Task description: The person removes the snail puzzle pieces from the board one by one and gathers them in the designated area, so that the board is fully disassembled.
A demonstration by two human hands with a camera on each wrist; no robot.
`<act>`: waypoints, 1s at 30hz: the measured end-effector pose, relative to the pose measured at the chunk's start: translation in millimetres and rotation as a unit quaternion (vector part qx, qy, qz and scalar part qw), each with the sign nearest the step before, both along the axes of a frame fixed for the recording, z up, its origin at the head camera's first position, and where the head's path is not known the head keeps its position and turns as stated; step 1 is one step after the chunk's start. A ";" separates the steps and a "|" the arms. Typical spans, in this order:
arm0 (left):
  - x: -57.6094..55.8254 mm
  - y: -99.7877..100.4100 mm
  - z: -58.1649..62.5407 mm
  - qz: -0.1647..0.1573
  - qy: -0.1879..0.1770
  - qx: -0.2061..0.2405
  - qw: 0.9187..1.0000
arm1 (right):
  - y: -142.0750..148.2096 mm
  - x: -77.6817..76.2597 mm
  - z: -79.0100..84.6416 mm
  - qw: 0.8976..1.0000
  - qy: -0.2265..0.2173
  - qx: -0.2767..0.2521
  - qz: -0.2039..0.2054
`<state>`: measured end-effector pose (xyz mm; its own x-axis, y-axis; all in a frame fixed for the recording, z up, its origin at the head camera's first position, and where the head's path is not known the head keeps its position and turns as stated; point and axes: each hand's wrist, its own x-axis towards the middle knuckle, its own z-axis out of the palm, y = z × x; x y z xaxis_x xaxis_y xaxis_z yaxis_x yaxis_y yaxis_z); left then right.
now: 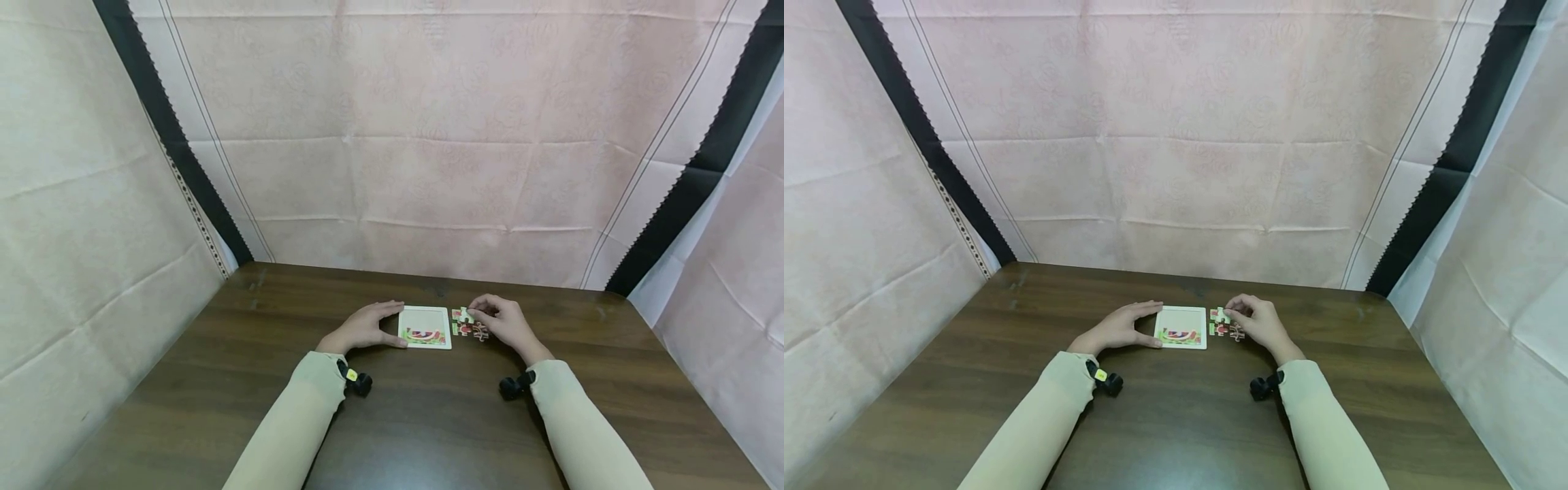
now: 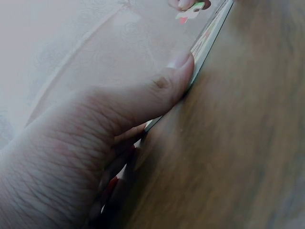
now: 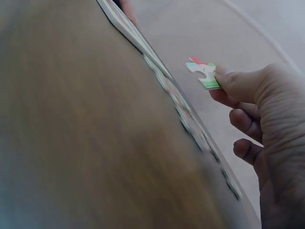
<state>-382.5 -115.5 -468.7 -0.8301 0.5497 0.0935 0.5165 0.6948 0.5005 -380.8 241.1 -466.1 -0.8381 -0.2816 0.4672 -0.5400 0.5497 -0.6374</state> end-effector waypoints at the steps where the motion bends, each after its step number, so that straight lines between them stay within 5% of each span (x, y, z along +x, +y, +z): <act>1: 0.5 0.2 0.3 0.001 -0.002 0.001 1.000 | 4.9 1.0 -0.3 1.000 0.000 0.000 -0.005; 16: 1.9 1.1 0.5 0.001 0.001 -0.003 1.000 | 74.9 22.4 -6.3 0.997 -0.071 0.028 -0.032; 20: 1.8 0.2 0.3 0.000 0.001 0.000 1.000 | 77.3 24.2 -5.8 0.994 -0.094 0.046 -0.022; 30: -0.2 -0.3 -1.4 0.000 0.005 0.003 1.000 | 73.5 23.2 -4.5 0.994 -0.071 0.087 -0.020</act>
